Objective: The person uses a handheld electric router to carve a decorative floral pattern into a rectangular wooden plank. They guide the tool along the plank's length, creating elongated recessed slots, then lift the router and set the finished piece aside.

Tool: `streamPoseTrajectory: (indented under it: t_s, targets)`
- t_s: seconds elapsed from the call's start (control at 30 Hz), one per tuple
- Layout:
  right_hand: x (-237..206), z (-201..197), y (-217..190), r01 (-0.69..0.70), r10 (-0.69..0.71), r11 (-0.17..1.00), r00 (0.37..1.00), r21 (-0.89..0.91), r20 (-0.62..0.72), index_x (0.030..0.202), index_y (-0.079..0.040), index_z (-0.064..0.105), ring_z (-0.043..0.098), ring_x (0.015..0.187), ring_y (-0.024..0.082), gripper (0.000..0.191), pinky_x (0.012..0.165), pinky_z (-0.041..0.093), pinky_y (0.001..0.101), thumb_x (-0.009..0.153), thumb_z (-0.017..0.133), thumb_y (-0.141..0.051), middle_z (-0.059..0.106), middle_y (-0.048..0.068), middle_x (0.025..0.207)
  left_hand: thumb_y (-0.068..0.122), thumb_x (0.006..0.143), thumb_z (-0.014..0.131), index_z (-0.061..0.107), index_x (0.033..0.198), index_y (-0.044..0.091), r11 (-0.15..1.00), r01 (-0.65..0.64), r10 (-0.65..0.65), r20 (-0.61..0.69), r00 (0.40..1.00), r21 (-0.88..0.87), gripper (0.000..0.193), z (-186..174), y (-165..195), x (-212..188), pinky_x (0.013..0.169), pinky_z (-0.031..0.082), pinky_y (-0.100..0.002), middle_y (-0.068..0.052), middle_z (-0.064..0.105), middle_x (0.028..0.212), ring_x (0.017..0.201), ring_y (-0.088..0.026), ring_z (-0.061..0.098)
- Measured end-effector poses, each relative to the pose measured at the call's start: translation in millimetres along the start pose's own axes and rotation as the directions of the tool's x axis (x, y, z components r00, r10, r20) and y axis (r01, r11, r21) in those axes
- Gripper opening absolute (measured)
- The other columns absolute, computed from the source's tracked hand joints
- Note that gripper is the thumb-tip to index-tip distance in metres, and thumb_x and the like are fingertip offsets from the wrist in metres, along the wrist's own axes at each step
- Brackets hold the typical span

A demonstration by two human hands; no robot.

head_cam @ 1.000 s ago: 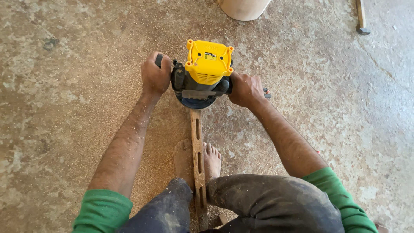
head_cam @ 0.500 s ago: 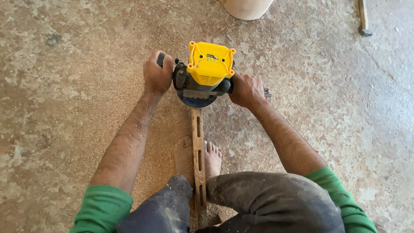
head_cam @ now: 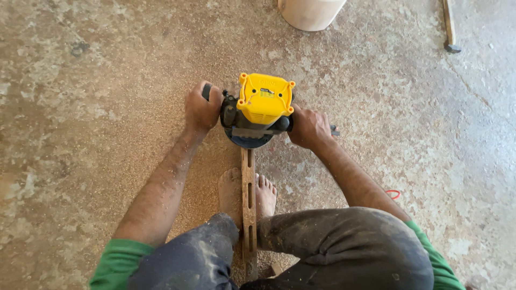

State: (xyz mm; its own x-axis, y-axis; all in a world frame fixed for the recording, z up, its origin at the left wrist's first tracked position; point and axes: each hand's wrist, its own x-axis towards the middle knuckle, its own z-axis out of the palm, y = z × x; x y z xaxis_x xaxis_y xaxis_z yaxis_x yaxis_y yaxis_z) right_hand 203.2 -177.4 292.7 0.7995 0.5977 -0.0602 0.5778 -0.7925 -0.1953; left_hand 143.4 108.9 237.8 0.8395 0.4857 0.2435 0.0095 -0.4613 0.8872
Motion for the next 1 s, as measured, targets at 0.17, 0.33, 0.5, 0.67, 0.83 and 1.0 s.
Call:
streamPoseTrajectory:
  t_s: [0.17,0.33,0.5,0.67,0.83,1.0]
  targets:
    - [-2,0,1,-0.058,0.058,0.998,0.998,-0.012,0.038,0.107,-0.011,0.062,0.071,0.068,0.036,0.021,0.064,0.054,0.0518,0.087,0.068,-0.015,0.071,0.015,0.075,0.026,0.095,0.054,0.066,0.088,0.0,0.998,0.03,-0.028,0.038,0.999,-0.064,0.029,-2,2,-4,0.062,0.054,-0.038,-0.01,0.069,0.073,0.066,-0.02,0.067]
    - [11,5,8,0.0,0.0,1.0,0.997,-0.002,0.073,0.105,-0.008,0.061,0.067,0.057,0.023,0.016,0.055,0.055,0.0426,0.093,0.065,-0.018,0.067,0.007,0.075,0.027,0.096,0.055,0.064,0.086,0.0,0.999,0.015,-0.012,0.045,0.999,-0.051,0.03,3,-8,6,0.056,0.052,-0.037,-0.01,0.066,0.071,0.063,-0.019,0.063]
    - [34,1,11,-0.065,0.073,0.996,0.989,-0.062,0.132,0.105,-0.011,0.062,0.063,0.054,0.022,0.014,0.054,0.05,0.0426,0.096,0.064,-0.022,0.067,0.006,0.069,0.025,0.096,0.054,0.064,0.085,0.0,0.998,-0.004,0.006,0.027,1.0,-0.07,0.029,10,-16,31,0.058,0.051,-0.036,-0.009,0.066,0.071,0.064,-0.017,0.063]
    - [47,-8,9,-0.062,0.077,0.993,0.986,-0.105,0.146,0.11,-0.012,0.063,0.065,0.057,0.022,0.019,0.058,0.051,0.0435,0.093,0.067,-0.022,0.07,0.007,0.072,0.025,0.095,0.055,0.064,0.083,-0.001,0.999,0.016,-0.015,0.021,1.0,-0.031,0.03,14,-16,47,0.059,0.051,-0.036,-0.009,0.066,0.07,0.063,-0.017,0.063]
    - [59,-22,10,-0.088,0.097,0.995,0.975,-0.051,0.2,0.108,-0.014,0.068,0.071,0.062,0.023,0.021,0.06,0.057,0.0417,0.094,0.07,-0.029,0.073,0.008,0.079,0.029,0.092,0.055,0.065,0.081,0.001,0.995,0.1,-0.098,0.068,0.993,-0.024,0.032,17,-16,65,0.056,0.051,-0.037,-0.009,0.067,0.068,0.061,-0.017,0.064]
    - [66,-35,10,-0.036,0.044,0.998,0.983,-0.047,0.18,0.104,-0.013,0.071,0.072,0.064,0.024,0.031,0.064,0.056,0.0425,0.089,0.076,-0.04,0.074,0.01,0.077,0.031,0.091,0.055,0.065,0.08,0.001,0.99,0.131,-0.135,0.088,0.987,0.046,0.034,20,-16,82,0.057,0.051,-0.038,-0.009,0.067,0.068,0.061,-0.018,0.064]
